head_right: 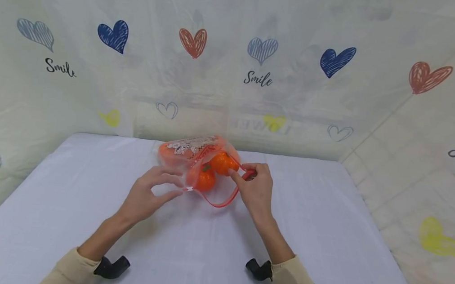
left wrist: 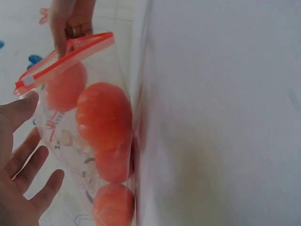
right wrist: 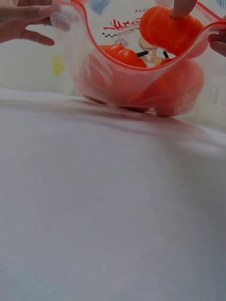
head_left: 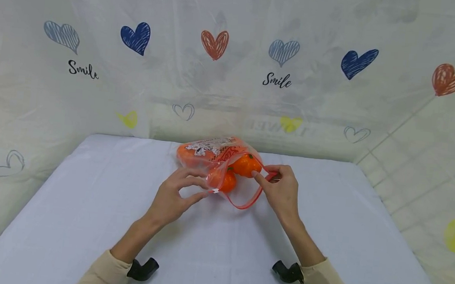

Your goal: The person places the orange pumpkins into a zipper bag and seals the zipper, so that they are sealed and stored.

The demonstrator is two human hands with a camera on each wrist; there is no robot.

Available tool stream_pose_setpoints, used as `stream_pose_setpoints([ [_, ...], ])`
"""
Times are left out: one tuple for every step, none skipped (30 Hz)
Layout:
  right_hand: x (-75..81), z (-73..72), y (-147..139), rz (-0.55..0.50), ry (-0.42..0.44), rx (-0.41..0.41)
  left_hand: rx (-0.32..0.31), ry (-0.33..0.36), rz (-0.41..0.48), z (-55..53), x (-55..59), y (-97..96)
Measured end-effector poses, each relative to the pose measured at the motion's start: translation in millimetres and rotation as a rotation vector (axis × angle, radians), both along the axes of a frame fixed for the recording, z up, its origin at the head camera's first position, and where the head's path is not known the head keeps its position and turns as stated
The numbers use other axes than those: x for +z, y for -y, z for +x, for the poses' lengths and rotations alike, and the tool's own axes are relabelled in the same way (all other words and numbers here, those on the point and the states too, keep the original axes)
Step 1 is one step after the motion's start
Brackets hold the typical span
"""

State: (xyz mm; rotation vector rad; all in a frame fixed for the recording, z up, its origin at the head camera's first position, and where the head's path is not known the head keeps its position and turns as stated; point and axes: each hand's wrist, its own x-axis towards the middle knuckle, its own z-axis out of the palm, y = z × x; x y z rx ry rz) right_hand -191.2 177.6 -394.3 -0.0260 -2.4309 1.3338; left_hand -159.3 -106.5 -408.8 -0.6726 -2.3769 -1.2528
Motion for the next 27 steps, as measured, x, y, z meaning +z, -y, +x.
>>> stream_pose_setpoints([
  [-0.2,0.4,0.2,0.001,0.001,0.0,0.0,-0.002,0.001,-0.2,-0.4,-0.1],
  [-0.5,0.5,0.3,0.006,0.005,0.0,-0.001,-0.007,0.002,-0.7,-1.1,-0.1],
  [-0.8,0.7,0.2,0.01,0.007,0.002,-0.002,-0.012,0.006,-1.1,-1.6,-0.3],
  [-1.1,0.7,0.0,0.015,0.01,0.004,-0.003,-0.016,0.01,-1.4,-2.1,-0.5],
  [-1.2,0.8,-0.4,0.02,0.013,0.007,-0.004,-0.021,0.018,-1.8,-2.6,-0.7],
  [-1.1,0.9,-0.9,0.023,0.016,0.011,-0.004,-0.024,0.029,-2.0,-2.7,-0.9],
  [-1.0,0.9,-1.6,0.026,0.017,0.014,-0.003,-0.028,0.039,-2.4,-2.8,-1.2],
  [-0.7,0.9,-2.7,0.032,0.018,0.019,-0.003,-0.031,0.052,-2.7,-2.6,-1.4],
  [-0.3,0.8,-4.1,0.037,0.018,0.024,0.0,-0.032,0.064,-2.9,-1.9,-1.7],
  [0.3,0.7,-5.8,0.043,0.017,0.03,0.003,-0.032,0.08,-3.2,-1.0,-1.7],
  [1.1,0.6,-7.7,0.047,0.015,0.039,0.006,-0.03,0.099,-3.7,-0.2,-1.8],
  [1.8,0.3,-10.2,0.056,0.012,0.048,0.011,-0.026,0.118,-4.1,1.2,-1.7],
  [2.2,-0.1,-12.9,0.068,0.008,0.059,0.018,-0.021,0.136,-4.3,2.6,-1.4],
  [3.0,-0.2,-15.9,0.074,0.003,0.072,0.028,-0.016,0.156,-4.6,4.1,-1.0],
  [3.8,-0.5,-19.3,0.08,-0.003,0.087,0.037,-0.012,0.179,-5.0,5.7,-0.5],
  [4.4,-0.9,-22.9,0.08,-0.011,0.105,0.048,-0.005,0.201,-5.4,7.0,0.3],
  [4.9,-1.3,-26.7,0.078,-0.021,0.127,0.059,0.002,0.22,-5.8,8.5,1.0],
  [5.3,-1.7,-30.6,0.071,-0.028,0.151,0.069,0.01,0.237,-6.2,10.0,2.0],
  [5.6,-1.9,-34.5,0.056,-0.035,0.179,0.079,0.018,0.255,-6.7,11.3,2.9],
  [6.2,-1.7,-38.4,0.035,-0.041,0.213,0.09,0.028,0.271,-7.2,12.5,3.8],
  [6.2,-2.1,-42.3,0.018,-0.05,0.25,0.098,0.038,0.287,-7.6,13.8,4.8],
  [6.2,-2.1,-45.9,0.0,-0.059,0.288,0.108,0.048,0.301,-8.0,15.0,5.7],
  [6.4,-1.8,-49.1,-0.019,-0.066,0.325,0.115,0.056,0.313,-8.5,16.1,6.6],
  [6.4,-1.6,-52.1,-0.035,-0.073,0.36,0.123,0.064,0.324,-8.9,17.0,7.4],
  [6.4,-1.4,-54.7,-0.044,-0.083,0.389,0.133,0.071,0.33,-9.0,18.1,8.0],
  [6.5,-1.3,-57.0,-0.049,-0.093,0.416,0.142,0.077,0.334,-9.3,18.9,8.7],
  [6.3,-1.6,-58.8,-0.052,-0.103,0.436,0.148,0.082,0.339,-9.4,19.8,9.2],
])
